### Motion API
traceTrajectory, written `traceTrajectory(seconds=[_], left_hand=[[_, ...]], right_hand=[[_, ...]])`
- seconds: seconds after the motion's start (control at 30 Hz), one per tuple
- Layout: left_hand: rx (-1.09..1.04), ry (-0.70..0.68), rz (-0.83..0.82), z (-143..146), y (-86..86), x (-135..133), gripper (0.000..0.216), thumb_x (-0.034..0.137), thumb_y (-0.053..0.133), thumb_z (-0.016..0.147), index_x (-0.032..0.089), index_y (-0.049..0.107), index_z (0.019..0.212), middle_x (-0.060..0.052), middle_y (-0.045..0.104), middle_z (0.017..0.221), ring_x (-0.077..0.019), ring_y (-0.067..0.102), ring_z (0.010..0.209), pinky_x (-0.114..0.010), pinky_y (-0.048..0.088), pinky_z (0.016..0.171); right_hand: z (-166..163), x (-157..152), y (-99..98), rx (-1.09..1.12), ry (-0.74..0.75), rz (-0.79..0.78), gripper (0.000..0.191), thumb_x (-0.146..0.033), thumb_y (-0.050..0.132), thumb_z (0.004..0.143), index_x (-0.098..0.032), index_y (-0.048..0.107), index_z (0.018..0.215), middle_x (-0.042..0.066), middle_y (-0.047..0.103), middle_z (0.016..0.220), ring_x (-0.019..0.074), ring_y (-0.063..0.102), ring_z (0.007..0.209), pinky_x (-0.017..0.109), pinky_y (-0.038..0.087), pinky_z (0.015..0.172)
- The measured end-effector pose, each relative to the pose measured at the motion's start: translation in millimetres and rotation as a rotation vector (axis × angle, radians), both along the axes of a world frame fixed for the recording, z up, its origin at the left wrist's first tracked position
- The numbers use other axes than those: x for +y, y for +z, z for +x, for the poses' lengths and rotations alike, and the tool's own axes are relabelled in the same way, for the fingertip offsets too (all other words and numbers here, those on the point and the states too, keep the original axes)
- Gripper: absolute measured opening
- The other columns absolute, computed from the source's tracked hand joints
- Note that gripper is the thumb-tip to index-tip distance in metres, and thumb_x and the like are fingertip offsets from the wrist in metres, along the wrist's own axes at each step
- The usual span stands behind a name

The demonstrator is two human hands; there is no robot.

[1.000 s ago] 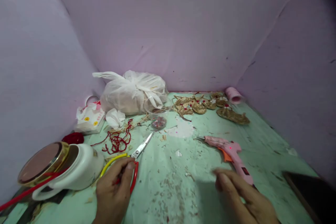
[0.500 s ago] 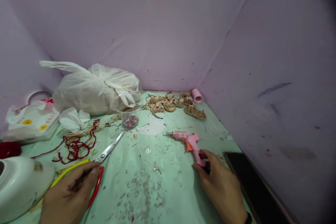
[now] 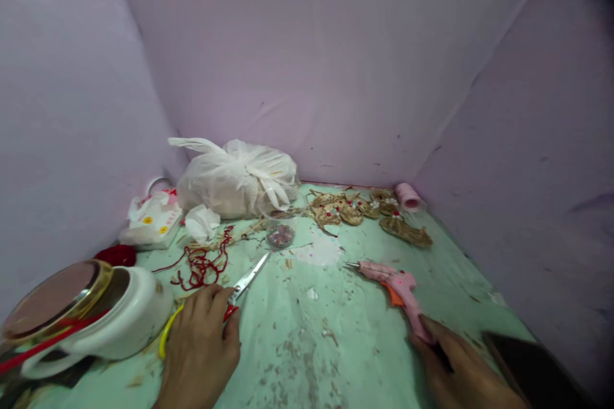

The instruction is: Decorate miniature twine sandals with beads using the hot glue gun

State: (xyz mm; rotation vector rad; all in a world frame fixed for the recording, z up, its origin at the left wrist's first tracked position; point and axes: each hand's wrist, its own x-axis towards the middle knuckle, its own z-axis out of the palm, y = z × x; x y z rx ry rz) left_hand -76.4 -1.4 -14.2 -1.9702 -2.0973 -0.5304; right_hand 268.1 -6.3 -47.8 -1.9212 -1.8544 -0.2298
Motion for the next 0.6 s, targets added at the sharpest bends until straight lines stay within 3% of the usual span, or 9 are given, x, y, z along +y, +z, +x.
traceTrajectory(seconds=[0.1,0.23,0.47,0.53,0.6], left_hand=[[-0.004,0.008,-0.093,-0.9,-0.2,1.7,0.028,0.027,0.042,0.080,0.016,0.060,0.098,-0.011,0.059,0.099,-0.0259,0.055,0.091,-0.040,0.044,0.078],[-0.023,0.026,-0.145,0.1,1.5,2.1,0.028,0.028,0.042,0.080,0.018,0.060,0.098,-0.010,0.059,0.100,-0.0253,0.055,0.091,-0.039,0.045,0.077],[-0.181,0.007,-0.060,-7.2,-1.2,5.1,0.027,0.031,0.040,0.081,0.019,0.062,0.089,-0.008,0.063,0.094,-0.0246,0.058,0.088,-0.040,0.046,0.077],[-0.315,0.006,0.016,-12.0,7.5,15.8,0.028,0.035,0.041,0.080,0.020,0.062,0.090,-0.007,0.065,0.096,-0.0229,0.059,0.089,-0.037,0.047,0.077],[-0.482,0.035,0.073,-13.8,31.8,34.3,0.029,0.038,0.042,0.079,0.020,0.062,0.092,-0.005,0.066,0.096,-0.0208,0.061,0.086,-0.031,0.049,0.072]], right_hand=[[6.2,10.2,2.8,-0.001,-0.074,-0.043,0.042,-0.046,0.040,0.080,-0.018,0.064,0.100,0.009,0.070,0.096,0.0265,0.067,0.077,0.037,0.055,0.061],[6.8,26.3,16.9,0.022,-0.130,-0.082,0.047,-0.046,0.036,0.079,-0.016,0.064,0.101,0.012,0.069,0.098,0.0286,0.067,0.079,0.039,0.054,0.063],[-3.1,38.2,33.3,0.034,-0.232,-0.300,0.044,-0.047,0.038,0.079,-0.019,0.063,0.103,0.012,0.071,0.092,0.0290,0.068,0.067,0.038,0.052,0.049],[-3.3,38.0,31.1,0.034,-0.208,-0.265,0.041,-0.045,0.038,0.080,-0.020,0.062,0.102,0.011,0.071,0.093,0.0282,0.068,0.068,0.037,0.052,0.049],[-2.6,37.3,28.0,0.028,-0.187,-0.214,0.037,-0.042,0.039,0.080,-0.021,0.063,0.100,0.010,0.071,0.091,0.0272,0.068,0.066,0.036,0.052,0.047]])
